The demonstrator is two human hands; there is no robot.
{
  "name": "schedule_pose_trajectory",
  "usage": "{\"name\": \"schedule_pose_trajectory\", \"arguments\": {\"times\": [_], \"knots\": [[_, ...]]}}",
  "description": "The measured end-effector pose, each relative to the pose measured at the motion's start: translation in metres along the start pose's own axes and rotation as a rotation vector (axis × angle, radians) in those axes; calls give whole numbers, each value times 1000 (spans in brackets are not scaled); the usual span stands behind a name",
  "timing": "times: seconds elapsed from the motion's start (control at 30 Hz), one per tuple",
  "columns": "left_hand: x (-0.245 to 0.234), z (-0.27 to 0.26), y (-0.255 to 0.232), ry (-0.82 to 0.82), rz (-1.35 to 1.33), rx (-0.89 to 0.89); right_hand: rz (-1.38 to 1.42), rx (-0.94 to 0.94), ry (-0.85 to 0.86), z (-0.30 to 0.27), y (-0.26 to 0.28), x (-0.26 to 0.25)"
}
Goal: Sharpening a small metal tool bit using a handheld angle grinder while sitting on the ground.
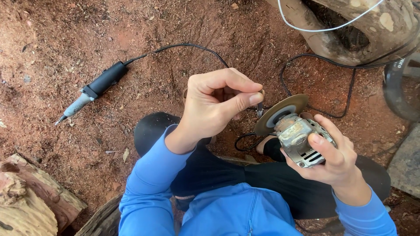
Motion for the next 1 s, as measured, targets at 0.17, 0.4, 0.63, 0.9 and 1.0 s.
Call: {"name": "schedule_pose_trajectory", "arguments": {"times": [0.17,0.4,0.63,0.9,1.0], "knots": [[1,0,1,8,0,-3,14,12,-1,-1,-1,0],[3,-1,1,20,72,17,32,11,-13,1,-1,-1],[3,-1,3,24,82,27,46,31,-20,3,-3,0],[1,1,10,91,-2,-60,231,41,-22,-1,-24,-2],[-3,4,11,74,-70,-101,352,101,-21,13,-23,-12]]}}
Point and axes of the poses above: each hand's wrist, its own z-axis towards the middle knuckle, its own x-axis out of the palm, y = z × x, the point moved 6 cm from there along z, towards the middle knuckle, and after that the axes turned 1 degree about -z, right-handed, at the moved point
